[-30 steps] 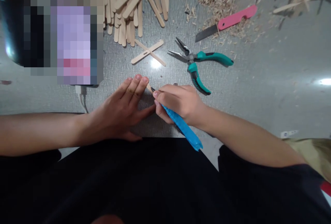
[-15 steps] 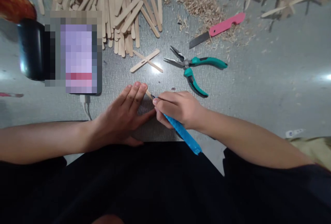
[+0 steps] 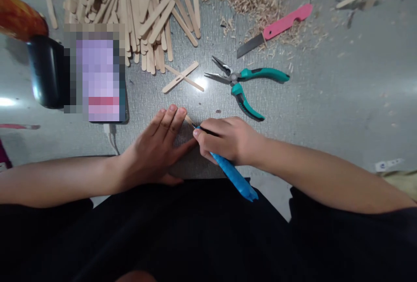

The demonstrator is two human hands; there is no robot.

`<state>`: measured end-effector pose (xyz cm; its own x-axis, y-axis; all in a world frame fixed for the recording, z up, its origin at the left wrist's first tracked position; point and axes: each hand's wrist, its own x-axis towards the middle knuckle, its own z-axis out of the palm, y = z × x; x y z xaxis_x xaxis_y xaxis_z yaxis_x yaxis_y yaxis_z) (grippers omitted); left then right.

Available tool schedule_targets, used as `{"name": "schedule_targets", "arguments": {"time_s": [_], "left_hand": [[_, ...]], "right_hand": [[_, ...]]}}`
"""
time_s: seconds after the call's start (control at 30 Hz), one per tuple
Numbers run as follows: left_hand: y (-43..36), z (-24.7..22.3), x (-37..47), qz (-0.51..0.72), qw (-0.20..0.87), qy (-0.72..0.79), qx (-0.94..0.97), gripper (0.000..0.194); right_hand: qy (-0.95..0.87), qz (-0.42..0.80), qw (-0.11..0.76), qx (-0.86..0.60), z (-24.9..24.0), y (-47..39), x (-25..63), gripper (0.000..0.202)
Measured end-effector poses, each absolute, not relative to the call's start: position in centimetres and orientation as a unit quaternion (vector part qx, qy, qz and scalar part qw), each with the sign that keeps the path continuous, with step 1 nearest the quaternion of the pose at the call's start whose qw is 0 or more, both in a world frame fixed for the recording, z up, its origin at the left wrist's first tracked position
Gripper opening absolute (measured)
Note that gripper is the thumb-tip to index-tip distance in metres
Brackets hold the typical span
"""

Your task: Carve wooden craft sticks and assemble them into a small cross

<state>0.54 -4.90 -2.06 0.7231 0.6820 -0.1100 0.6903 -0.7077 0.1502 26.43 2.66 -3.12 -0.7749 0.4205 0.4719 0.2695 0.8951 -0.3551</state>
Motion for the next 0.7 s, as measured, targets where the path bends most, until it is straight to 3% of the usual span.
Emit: {"name": "schedule_targets", "arguments": {"time_s": [0.3, 0.7], "left_hand": [[-6.5, -1.2, 0.6, -0.049, 0.058, 0.392, 0.917, 0.158], [-6.7, -1.4, 0.4, -0.041, 0.102, 0.410, 0.906, 0.156]], "right_hand": [[-0.944, 0.096, 0.273, -0.160, -4.9, 2.1, 26.0, 0.009], [-0.963, 0.097, 0.219, -0.126, -3.3, 3.0, 26.2, 0.013]]}}
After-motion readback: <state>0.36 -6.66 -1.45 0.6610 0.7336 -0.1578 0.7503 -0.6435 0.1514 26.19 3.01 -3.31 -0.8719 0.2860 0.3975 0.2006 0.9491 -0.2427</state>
